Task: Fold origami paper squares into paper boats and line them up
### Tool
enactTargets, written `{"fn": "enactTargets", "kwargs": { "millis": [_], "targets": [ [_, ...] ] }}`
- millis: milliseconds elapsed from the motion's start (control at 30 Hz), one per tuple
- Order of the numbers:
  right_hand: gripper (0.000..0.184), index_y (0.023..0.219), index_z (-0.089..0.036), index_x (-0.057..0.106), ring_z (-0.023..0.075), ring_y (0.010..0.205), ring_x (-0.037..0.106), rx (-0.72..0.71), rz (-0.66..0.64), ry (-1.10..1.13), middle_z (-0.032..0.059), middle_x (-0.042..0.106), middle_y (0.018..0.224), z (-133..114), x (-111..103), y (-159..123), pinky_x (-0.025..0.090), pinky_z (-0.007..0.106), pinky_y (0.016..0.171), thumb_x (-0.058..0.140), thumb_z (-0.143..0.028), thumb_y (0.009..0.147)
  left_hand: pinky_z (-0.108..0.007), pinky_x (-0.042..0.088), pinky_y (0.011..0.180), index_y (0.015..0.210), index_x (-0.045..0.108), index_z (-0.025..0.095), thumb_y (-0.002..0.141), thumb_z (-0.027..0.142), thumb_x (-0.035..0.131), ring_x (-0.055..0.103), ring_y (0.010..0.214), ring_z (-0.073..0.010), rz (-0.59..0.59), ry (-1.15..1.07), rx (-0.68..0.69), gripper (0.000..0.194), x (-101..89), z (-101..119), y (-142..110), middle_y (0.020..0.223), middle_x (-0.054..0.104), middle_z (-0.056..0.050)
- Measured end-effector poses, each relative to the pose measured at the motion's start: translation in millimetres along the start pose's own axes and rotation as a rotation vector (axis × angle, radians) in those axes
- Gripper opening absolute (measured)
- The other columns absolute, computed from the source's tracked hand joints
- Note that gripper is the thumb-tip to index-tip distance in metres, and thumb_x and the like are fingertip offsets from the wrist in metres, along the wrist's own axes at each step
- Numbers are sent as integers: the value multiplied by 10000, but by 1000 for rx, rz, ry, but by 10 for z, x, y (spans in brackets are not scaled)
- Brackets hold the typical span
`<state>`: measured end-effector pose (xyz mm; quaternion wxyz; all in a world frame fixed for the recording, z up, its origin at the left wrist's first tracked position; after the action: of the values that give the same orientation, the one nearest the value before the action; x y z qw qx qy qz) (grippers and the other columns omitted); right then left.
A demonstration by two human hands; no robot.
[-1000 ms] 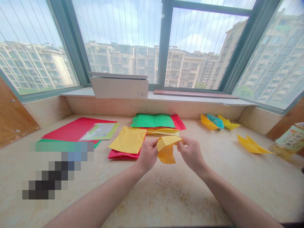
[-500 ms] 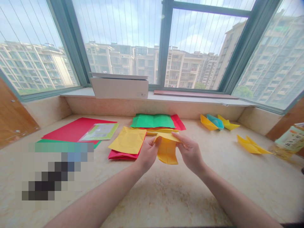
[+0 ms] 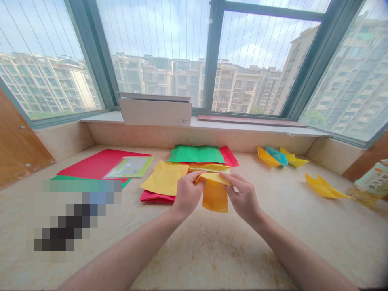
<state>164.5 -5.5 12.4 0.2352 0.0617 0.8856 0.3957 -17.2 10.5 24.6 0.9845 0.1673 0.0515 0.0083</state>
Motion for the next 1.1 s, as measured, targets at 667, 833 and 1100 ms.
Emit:
{"fn": "enactTargets", "kwargs": {
  "millis": [667,833,1100],
  "targets": [
    [292,783,-259,797,180,862,650,247,70,344,34,702,936,68,-112,128,527,279,725,534,-130,776,-362,551,885,1418,461,163,820,321,723,686,1034,-252,-483,-519,-87,671,6,42,-34,1188,701,-143],
    [247,751,-233,784,196,838,645,254,1,328,50,691,920,97,-141,150,514,300,708,550,-158,779,-384,582,819,1229,640,137,872,553,605,689,1025,-290,-520,-518,-146,549,2,46,-33,1127,709,-154],
    [231,763,-227,782,210,884,635,355,-69,383,43,720,911,130,-143,162,498,314,778,558,-172,755,-353,592,764,1013,725,99,820,445,714,729,818,-242,-445,-356,-225,396,41,111,-34,917,758,-104]
  ]
}}
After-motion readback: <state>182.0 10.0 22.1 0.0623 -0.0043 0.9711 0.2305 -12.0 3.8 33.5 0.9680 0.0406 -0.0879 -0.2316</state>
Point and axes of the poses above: each hand's wrist, its own y-axis towards the middle knuckle, its own x-axis out of the palm, z = x × y, the point moved 1 cm from there along y, towards the middle knuckle
